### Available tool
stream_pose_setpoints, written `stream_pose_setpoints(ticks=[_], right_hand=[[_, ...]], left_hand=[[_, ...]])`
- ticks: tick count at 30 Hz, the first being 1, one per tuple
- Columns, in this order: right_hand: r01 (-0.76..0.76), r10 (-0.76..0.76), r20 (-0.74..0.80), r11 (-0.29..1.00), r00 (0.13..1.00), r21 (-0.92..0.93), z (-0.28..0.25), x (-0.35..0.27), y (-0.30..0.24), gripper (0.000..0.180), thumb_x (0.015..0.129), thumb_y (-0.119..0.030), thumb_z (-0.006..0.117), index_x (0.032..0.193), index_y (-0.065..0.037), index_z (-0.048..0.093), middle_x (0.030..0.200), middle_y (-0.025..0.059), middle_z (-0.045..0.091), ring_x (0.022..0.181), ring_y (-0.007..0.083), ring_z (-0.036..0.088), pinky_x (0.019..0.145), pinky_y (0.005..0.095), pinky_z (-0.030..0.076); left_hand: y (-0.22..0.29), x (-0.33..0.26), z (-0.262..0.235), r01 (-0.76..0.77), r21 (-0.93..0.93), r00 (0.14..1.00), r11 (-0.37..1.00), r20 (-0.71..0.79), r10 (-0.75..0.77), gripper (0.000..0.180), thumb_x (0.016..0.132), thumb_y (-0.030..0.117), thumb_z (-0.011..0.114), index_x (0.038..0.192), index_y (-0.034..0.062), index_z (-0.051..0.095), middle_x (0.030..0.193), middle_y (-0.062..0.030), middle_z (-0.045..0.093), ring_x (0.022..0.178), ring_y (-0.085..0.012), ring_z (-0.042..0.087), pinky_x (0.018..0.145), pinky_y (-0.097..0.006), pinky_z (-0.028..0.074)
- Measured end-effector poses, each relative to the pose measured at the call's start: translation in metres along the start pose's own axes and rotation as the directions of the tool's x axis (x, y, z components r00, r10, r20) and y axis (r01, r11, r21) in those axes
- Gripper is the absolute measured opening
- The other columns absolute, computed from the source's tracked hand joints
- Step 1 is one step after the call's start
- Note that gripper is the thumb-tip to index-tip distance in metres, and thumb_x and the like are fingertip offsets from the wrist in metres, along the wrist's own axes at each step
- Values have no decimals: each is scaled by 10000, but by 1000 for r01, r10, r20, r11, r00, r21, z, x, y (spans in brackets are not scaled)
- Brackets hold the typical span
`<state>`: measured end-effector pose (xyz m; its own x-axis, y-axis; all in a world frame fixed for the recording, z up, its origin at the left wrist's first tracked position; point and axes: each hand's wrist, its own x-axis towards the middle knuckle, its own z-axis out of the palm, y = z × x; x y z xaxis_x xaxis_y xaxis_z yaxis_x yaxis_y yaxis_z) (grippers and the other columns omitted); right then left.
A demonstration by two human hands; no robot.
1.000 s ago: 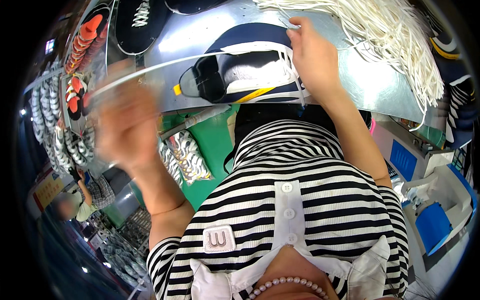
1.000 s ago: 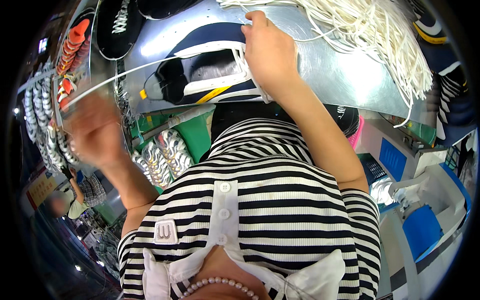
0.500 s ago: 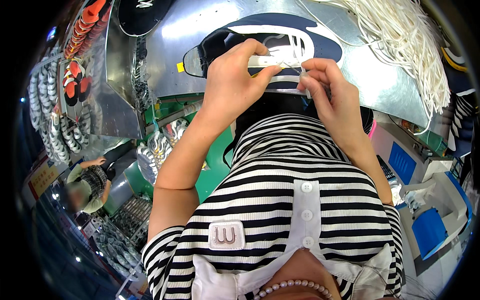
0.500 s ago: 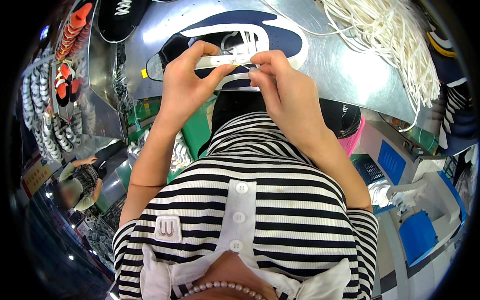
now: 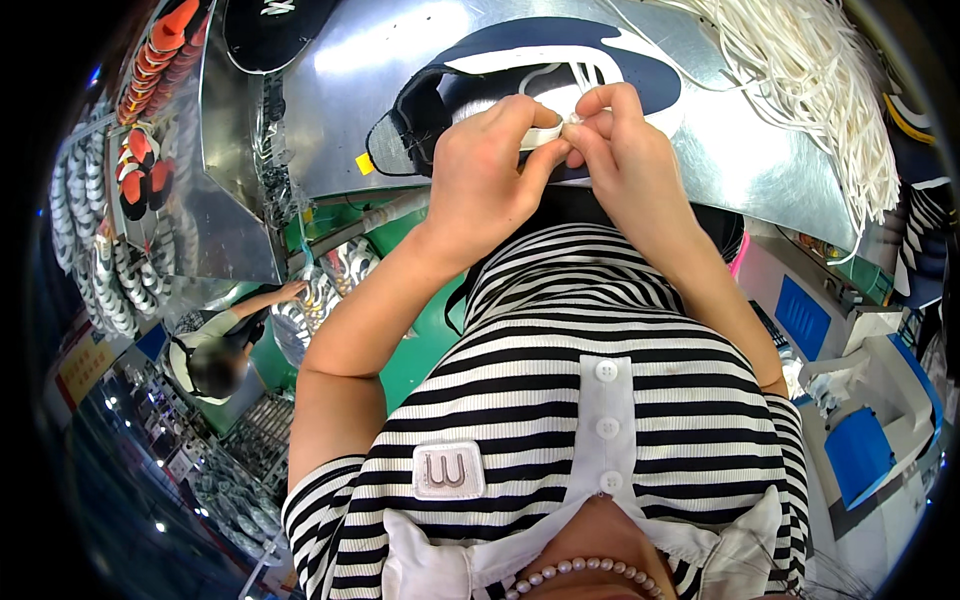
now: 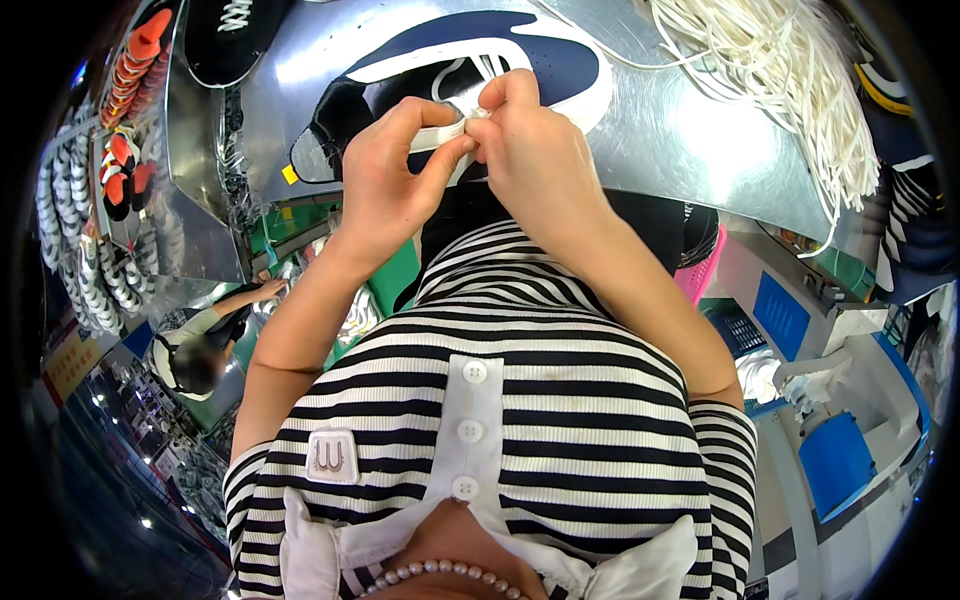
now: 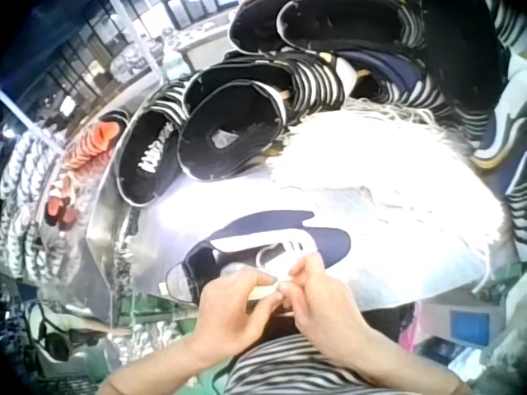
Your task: The person laces a blue and white sneaker by hand, threading white shoelaces through the eyelets and pulling them tight. The person works at a metal workstation in a factory setting, handling the shoe and laces to complete the assembly.
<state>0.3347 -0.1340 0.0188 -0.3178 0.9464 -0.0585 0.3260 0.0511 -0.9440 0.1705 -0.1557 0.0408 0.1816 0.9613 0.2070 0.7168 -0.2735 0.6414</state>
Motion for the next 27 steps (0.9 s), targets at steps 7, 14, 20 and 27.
stream_pose_setpoints(ticks=[7, 14, 20, 27], right_hand=[[195, -192, 33, 975, 981, -105, -51, -3, -28, 163, 858, -108, 697, 986, -55, 612, 786, 95, 685, 616, 216, 657, 550, 302, 494], [397, -354, 233, 901, 906, -174, -30, 32, -30, 136, 896, -141, 589, 1014, -81, 621, 739, 104, 667, 672, 309, 651, 597, 407, 493], [368, -271, 346, 895, 898, -253, -31, 35, -24, 168, 916, -149, 603, 1058, -71, 647, 833, 116, 684, 705, 283, 653, 645, 342, 496], [294, -243, 274, 942, 930, -160, -34, 35, -14, 192, 880, -135, 658, 1062, -74, 675, 809, 114, 704, 690, 226, 679, 618, 324, 504]], left_hand=[[-8, -8, 11, -217, 103, 950, 971, -206, 234, 361, 762, 78, 793, 1027, 47, 551, 779, -94, 626, 680, -284, 608, 615, -381, 477], [-14, -11, 4, -365, 110, 910, 925, -168, 379, 439, 715, 9, 827, 1033, 44, 525, 862, -102, 634, 698, -287, 607, 608, -360, 477], [-18, -11, 5, -410, 105, 889, 906, -177, 423, 417, 724, 6, 807, 1013, 54, 511, 804, -97, 613, 669, -282, 588, 597, -365, 454], [-18, -10, 5, -436, 70, 886, 897, -141, 441, 455, 709, 30, 839, 1015, 42, 503, 798, -100, 604, 650, -283, 586, 575, -367, 454]])
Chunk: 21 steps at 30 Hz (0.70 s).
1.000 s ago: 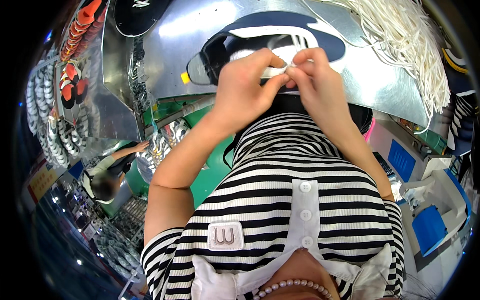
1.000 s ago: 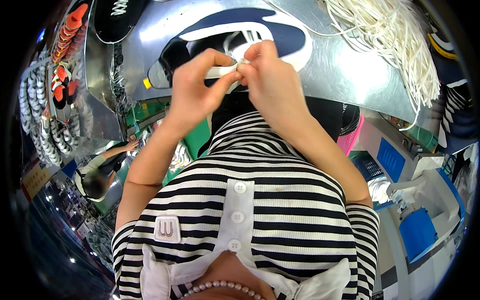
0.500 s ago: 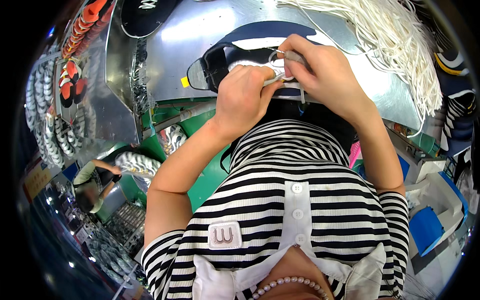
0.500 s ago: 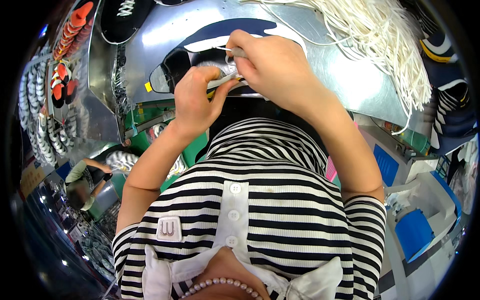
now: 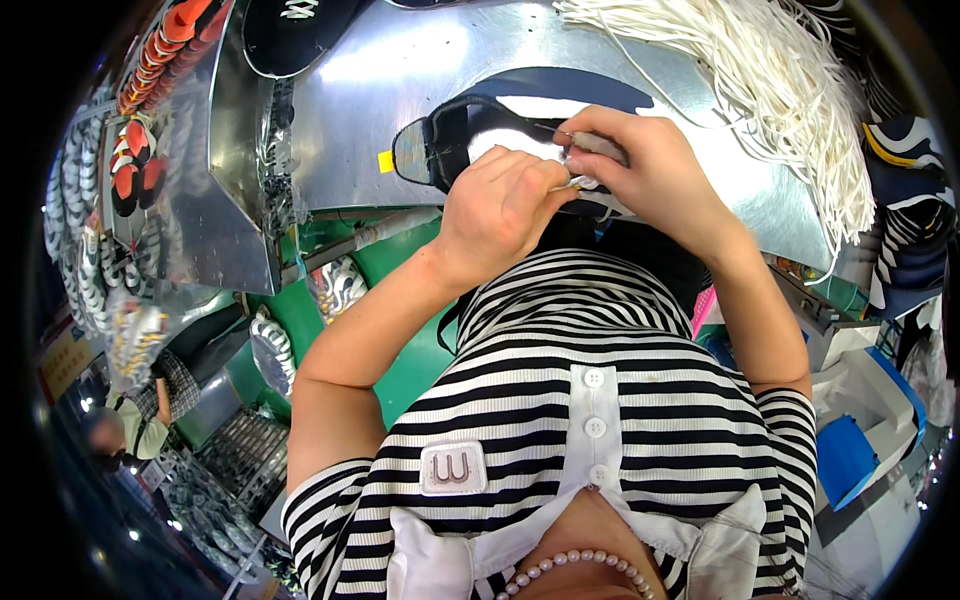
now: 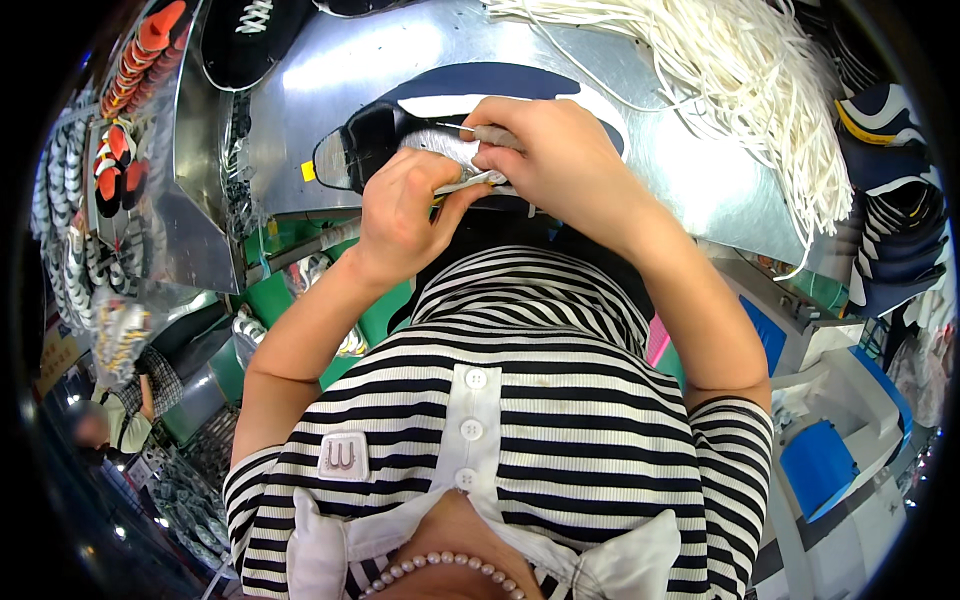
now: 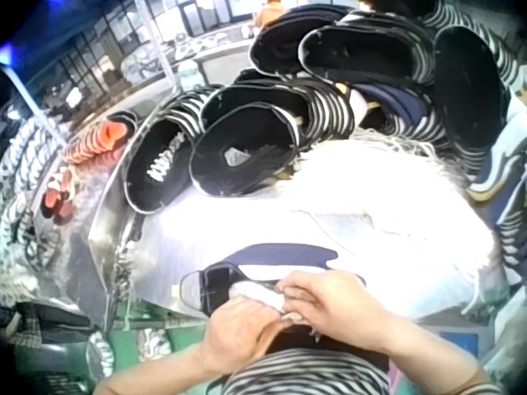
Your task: The person laces a blue and white sneaker by hand, threading white shoelaces through the eyelets and pulling them tight. The person works at a metal workstation in a factory setting, handling the shoe and laces to complete the assembly.
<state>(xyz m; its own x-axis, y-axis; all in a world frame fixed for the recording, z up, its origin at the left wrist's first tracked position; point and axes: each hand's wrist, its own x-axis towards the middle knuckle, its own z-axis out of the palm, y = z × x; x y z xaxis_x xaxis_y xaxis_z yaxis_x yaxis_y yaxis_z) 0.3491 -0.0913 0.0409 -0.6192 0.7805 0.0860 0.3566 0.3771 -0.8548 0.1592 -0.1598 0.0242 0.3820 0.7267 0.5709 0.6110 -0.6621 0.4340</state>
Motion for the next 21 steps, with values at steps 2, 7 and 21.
stream_pose_setpoints(ticks=[2, 7, 21], right_hand=[[-51, 120, -208, 950, 971, 310, -4, -1, -8, 192, 843, -104, 723, 1030, -70, 702, 812, 84, 729, 681, 138, 685, 579, 284, 502], [30, 84, -230, 890, 970, 454, -39, 19, -24, 212, 905, -49, 659, 1107, 15, 666, 944, 57, 711, 856, 113, 670, 826, 250, 523], [-58, 172, -240, 907, 955, 418, 2, 7, -6, 193, 897, -120, 689, 1023, 15, 634, 976, 92, 685, 791, 132, 657, 699, 262, 513]], left_hand=[[0, 0, -2, 42, -18, 999, 999, 15, -42, 453, 709, 41, 841, 1018, 34, 510, 804, -103, 606, 651, -290, 587, 576, -369, 460], [6, 4, -15, 296, -86, 946, 951, 167, -279, 602, 766, 89, 828, 1195, -19, 420, 869, -139, 633, 741, -290, 648, 659, -339, 516], [8, 30, 0, 758, -336, 621, 559, 110, -776, 402, 839, 87, 777, 1152, 8, 536, 881, -72, 692, 790, -86, 637, 688, -221, 489]])
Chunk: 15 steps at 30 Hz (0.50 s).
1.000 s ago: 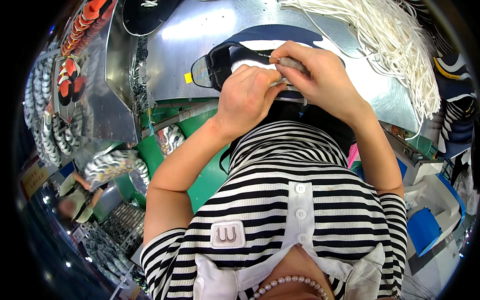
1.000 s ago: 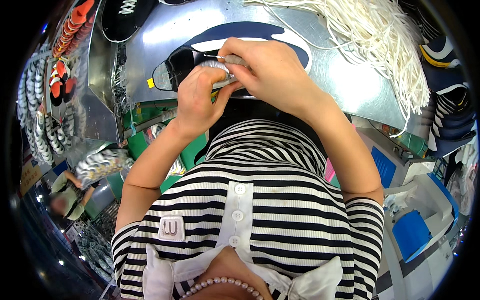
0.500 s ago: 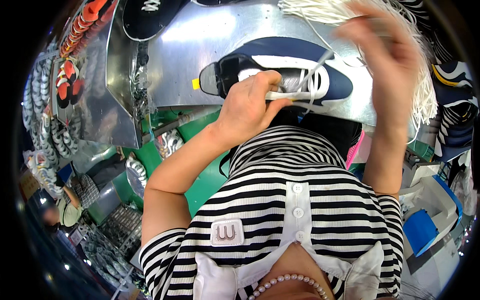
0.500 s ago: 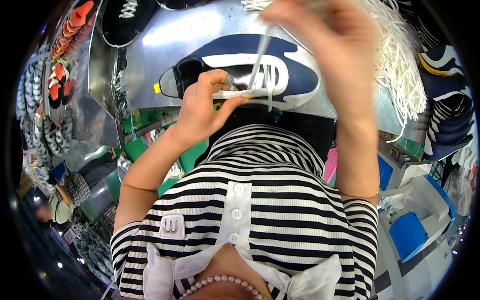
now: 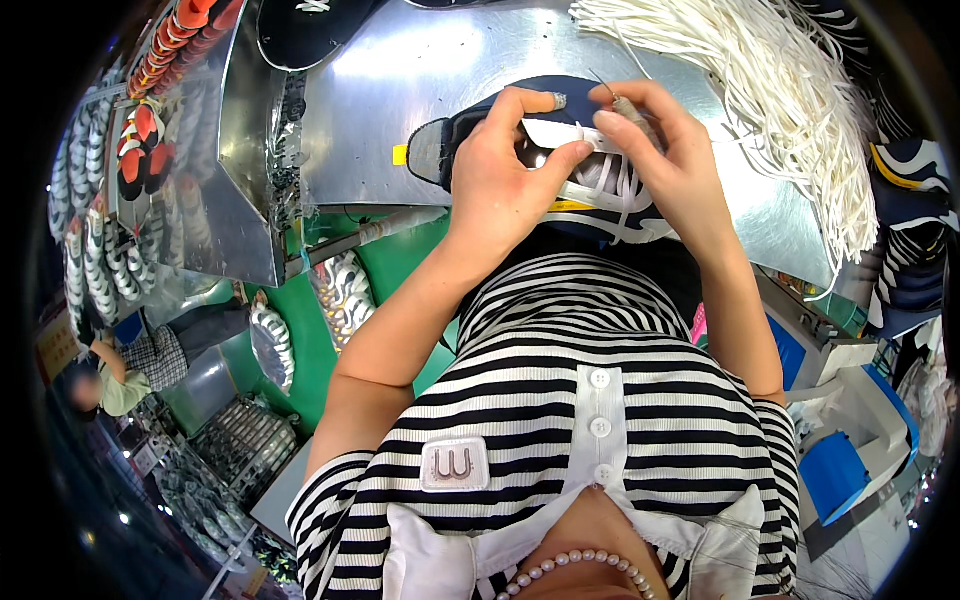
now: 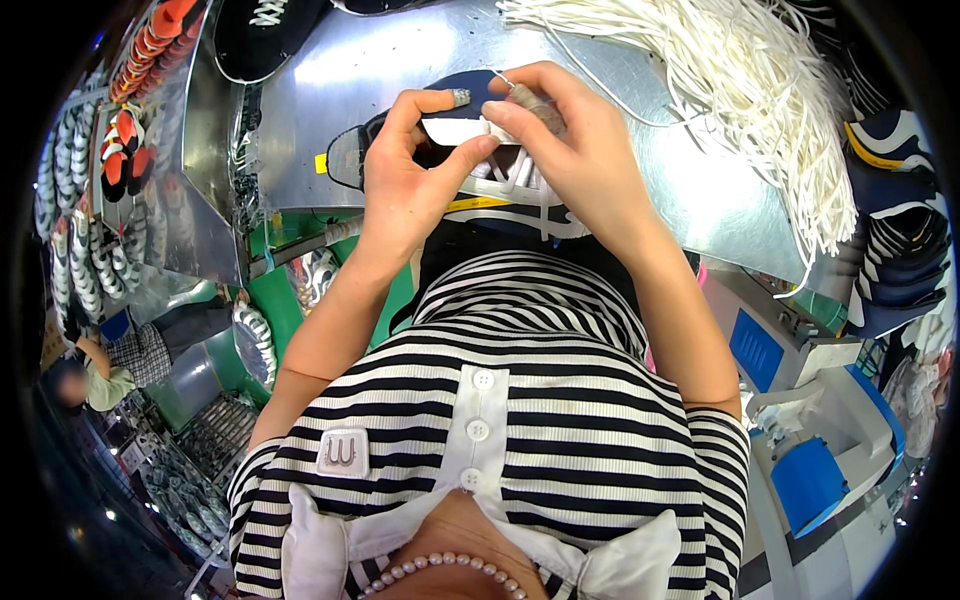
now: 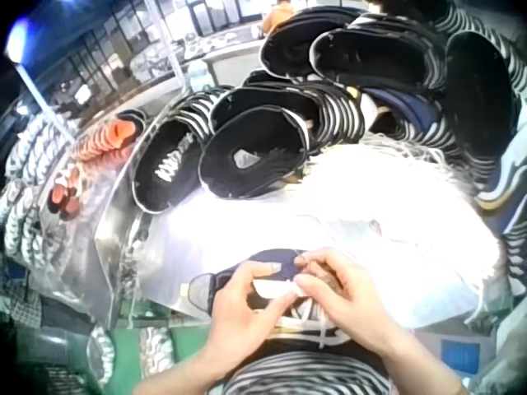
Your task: The person laces a blue and white sneaker by hand, threading white shoelaces through the eyelets and pulling them tight. The person works at a metal workstation in a factory setting, handling the shoe and laces to complete the assembly.
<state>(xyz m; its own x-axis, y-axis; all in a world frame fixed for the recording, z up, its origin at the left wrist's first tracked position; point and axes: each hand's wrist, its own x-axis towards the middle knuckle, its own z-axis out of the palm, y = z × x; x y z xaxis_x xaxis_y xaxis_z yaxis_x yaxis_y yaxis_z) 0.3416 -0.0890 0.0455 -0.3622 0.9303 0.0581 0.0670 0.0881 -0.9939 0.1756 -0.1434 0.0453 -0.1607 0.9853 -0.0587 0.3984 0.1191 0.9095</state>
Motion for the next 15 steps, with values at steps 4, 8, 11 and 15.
stream_pose_setpoints(ticks=[4, 8, 11, 15], right_hand=[[-53, 65, 44, 971, 997, -235, -10, -25, -16, 149, 951, -117, 613, 1039, 0, 587, 890, 139, 702, 763, 209, 698, 671, 305, 530], [58, -38, 66, 941, 997, -333, -12, -31, -9, 134, 937, -121, 619, 992, -8, 573, 790, 127, 705, 737, 256, 708, 640, 318, 530], [145, -116, 92, 884, 989, -445, -12, -28, -4, 131, 908, -134, 641, 955, -29, 578, 742, 131, 684, 671, 297, 675, 593, 366, 508], [257, -136, 242, 763, 961, -593, -13, -20, -13, 112, 897, -143, 637, 910, -56, 568, 665, 121, 640, 628, 315, 641, 573, 406, 485]], left_hand=[[-1, -2, -2, 13, -12, 1000, 1000, 5, -13, 416, 828, 42, 772, 1156, 5, 519, 895, -91, 710, 798, -101, 663, 699, -219, 511], [0, -1, 0, -33, -8, 999, 999, 8, 33, 414, 826, 33, 767, 1152, -7, 515, 898, -101, 712, 788, -106, 669, 687, -214, 511], [0, -4, 2, -56, -68, 998, 996, -3, 56, 429, 828, 31, 765, 1172, -13, 514, 901, -111, 712, 795, -107, 671, 681, -209, 510], [-10, -9, 9, -126, -162, 988, 979, -115, 108, 390, 803, 59, 754, 1136, 2, 559, 725, -95, 668, 614, -125, 613, 572, -264, 479]])
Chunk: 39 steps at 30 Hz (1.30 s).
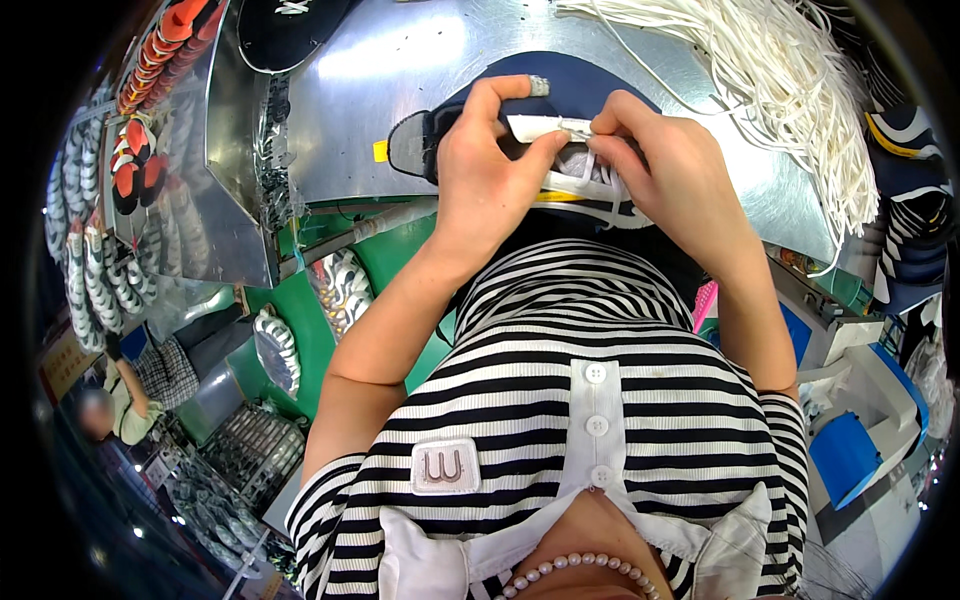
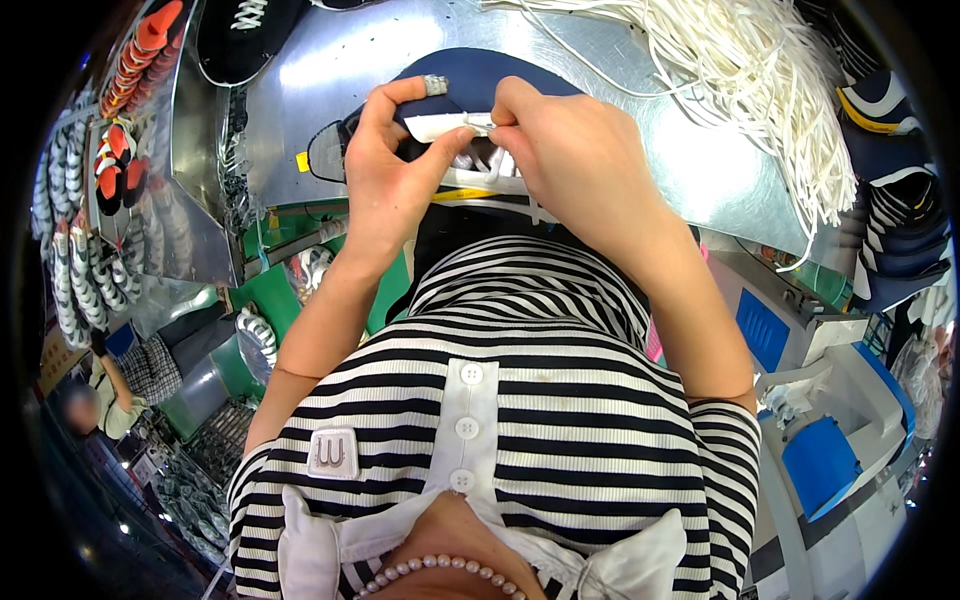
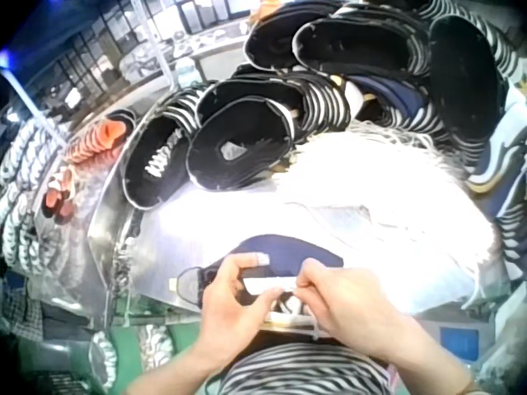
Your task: The person laces a blue and white sneaker by hand, threading white shoelaces through the eyelets and pulling them tight. The person works at a metal workstation in a factory setting, handling the shoe and laces to complete the assembly.
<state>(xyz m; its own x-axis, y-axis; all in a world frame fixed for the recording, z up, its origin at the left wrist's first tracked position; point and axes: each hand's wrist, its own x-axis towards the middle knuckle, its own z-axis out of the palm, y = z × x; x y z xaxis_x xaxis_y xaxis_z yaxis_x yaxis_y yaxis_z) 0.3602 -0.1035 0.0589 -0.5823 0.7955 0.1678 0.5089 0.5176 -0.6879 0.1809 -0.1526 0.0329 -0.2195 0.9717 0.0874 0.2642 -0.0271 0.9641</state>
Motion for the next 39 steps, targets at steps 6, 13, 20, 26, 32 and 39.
stream_pose_setpoints(ticks=[6, 13, 20, 26, 32, 39], right_hand=[[46, -61, -38, 952, 997, -302, 29, 17, -3, 105, 857, -99, 621, 887, -34, 544, 639, 129, 626, 661, 344, 651, 548, 429, 500], [-235, 236, -22, 971, 972, 33, -28, -5, 4, 152, 920, -167, 622, 993, -36, 601, 753, 103, 668, 626, 283, 637, 570, 355, 486], [-344, 345, -280, 937, 896, 52, 5, -13, 37, 207, 897, -212, 692, 1039, -71, 639, 756, 91, 682, 583, 229, 619, 565, 315, 472], [-241, 336, -410, 933, 848, 266, 7, -11, 51, 172, 858, -184, 746, 967, -71, 674, 652, 30, 642, 532, 85, 568, 503, 252, 427], [-405, 413, -38, 904, 910, 136, 14, -51, 20, 233, 790, -282, 786, 838, -89, 664, 639, 80, 661, 556, 245, 651, 511, 330, 482], [-34, 15, -160, 993, 987, -114, -2, -55, -10, 121, 770, -155, 703, 782, -107, 592, 640, 69, 596, 563, 252, 626, 489, 384, 456]], left_hand=[[13, -3, 5, 97, 82, 987, 992, 118, -106, 430, 886, -65, 591, 1295, -14, 469, 979, -114, 683, 880, -117, 643, 798, -234, 507], [12, 16, 1, 206, -66, 978, 976, 60, -202, 476, 848, -38, 647, 1290, -10, 474, 983, -110, 674, 899, -124, 620, 791, -245, 497], [19, 28, 0, 304, -193, 946, 933, 180, -271, 375, 889, 35, 621, 1243, 0, 502, 977, -113, 673, 895, -117, 624, 811, -251, 491], [35, 17, -26, 252, -53, 926, 966, 302, -225, 557, 955, 147, 630, 1394, -19, 331, 1135, -174, 638, 1043, -224, 622, 920, -332, 488], [41, -5, -12, -433, 600, 895, 673, 377, 239, 383, 784, 152, 793, 1106, 31, 625, 1062, -122, 677, 960, -309, 645, 805, -353, 496], [22, 20, 7, -436, 541, 898, 719, 315, 307, 241, 802, 72, 739, 1019, 28, 644, 937, -113, 664, 824, -312, 641, 725, -362, 491]])
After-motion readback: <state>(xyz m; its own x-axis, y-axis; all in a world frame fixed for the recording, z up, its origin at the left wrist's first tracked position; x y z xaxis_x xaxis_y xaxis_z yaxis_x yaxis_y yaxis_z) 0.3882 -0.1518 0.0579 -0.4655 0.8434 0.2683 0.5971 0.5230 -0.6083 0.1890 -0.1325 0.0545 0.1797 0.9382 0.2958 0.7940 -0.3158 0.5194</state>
